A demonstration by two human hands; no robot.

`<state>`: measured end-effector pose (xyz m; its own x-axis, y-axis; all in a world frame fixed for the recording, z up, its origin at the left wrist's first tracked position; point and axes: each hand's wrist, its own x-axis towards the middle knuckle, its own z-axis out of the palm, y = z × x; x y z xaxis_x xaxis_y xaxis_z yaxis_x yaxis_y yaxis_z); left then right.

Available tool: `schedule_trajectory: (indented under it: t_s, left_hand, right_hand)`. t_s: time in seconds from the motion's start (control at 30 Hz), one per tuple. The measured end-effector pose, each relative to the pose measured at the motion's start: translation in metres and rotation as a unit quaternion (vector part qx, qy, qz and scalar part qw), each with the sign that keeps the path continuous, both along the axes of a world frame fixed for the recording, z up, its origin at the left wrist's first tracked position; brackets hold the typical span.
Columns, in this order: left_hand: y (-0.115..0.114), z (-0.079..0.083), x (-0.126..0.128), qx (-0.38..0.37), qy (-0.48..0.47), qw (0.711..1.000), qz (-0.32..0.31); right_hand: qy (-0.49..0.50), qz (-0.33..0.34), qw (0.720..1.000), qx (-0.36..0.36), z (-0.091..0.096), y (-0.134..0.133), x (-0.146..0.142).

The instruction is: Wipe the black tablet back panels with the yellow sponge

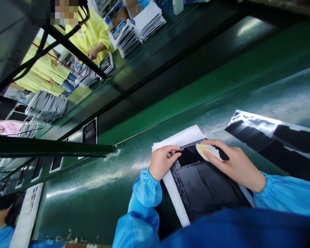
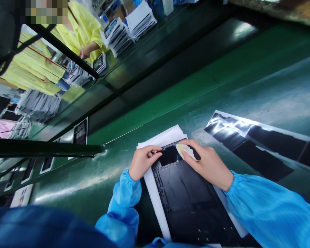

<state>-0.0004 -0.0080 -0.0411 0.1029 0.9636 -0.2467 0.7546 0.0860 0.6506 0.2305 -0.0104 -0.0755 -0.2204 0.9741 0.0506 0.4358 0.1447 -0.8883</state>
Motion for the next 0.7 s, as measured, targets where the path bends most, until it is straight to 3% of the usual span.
schedule_trajectory:
  t_s: [0.7]
  left_hand:
    - [-0.0091, 0.0033, 0.0069, 0.040, 0.107, 0.993, -0.022]
  right_hand:
    - [-0.015, 0.010, 1.000, -0.001, -0.0046, 0.0008, 0.0005]
